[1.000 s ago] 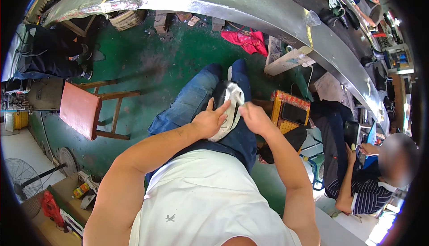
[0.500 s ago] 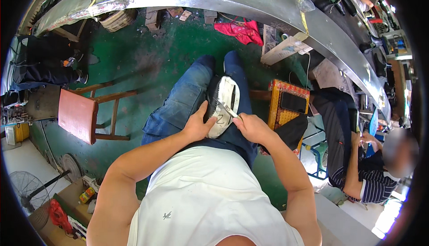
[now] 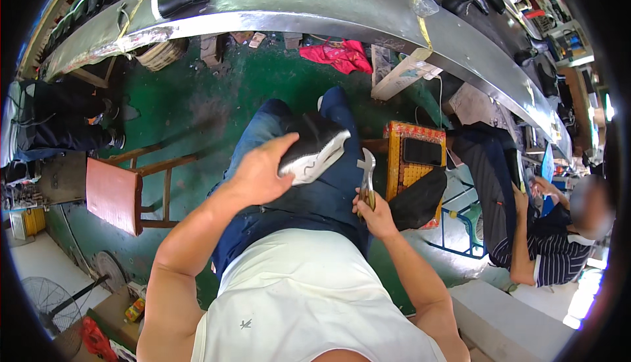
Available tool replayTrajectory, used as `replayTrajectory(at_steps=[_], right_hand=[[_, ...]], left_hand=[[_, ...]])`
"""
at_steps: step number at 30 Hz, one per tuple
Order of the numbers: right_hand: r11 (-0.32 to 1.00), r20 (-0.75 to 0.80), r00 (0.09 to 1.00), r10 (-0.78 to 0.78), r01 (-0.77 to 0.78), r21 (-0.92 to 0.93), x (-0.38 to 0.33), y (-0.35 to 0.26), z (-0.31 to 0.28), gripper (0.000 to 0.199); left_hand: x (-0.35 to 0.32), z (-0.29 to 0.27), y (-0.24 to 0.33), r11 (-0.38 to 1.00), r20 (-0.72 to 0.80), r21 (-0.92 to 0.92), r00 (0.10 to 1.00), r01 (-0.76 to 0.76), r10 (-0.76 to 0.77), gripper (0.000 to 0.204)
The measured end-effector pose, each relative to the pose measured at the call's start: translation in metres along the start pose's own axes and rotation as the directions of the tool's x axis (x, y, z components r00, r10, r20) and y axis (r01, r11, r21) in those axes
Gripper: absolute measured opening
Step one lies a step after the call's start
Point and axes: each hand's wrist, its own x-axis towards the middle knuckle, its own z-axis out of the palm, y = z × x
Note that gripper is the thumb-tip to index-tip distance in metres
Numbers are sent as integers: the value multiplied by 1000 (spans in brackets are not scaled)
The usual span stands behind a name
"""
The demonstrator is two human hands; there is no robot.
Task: Using pliers to pull and secure materials onto a shoe last during the shoe manufacturing process.
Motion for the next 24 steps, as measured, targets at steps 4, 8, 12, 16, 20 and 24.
replayTrajectory(at_steps=[4,8,12,16,20,24], right_hand=[[1000,-6,1000,16,-16,-17,-13,6,5,30],[974,-19,1000,-10,6,-228,-17,-13,10,20],[954,-11,1000,-15,11,-300,-14,-29,4,21],[882,116,986,116,-48,-469,-11,-80,-9,24],[782,265,963,41,134,-608,-12,-81,-19,45],[739,334,942,32,203,-643,-5,-97,-21,60]], left_hand=[[45,-54,44,978,-85,-172,991,-115,102,82],[85,-38,45,896,114,-439,993,69,-21,71],[103,55,-27,552,554,-463,713,693,-431,58],[30,128,-52,498,359,-725,878,476,-316,58],[12,146,-55,699,206,-619,932,359,-297,62],[10,154,-56,779,170,-514,932,360,-319,59]])
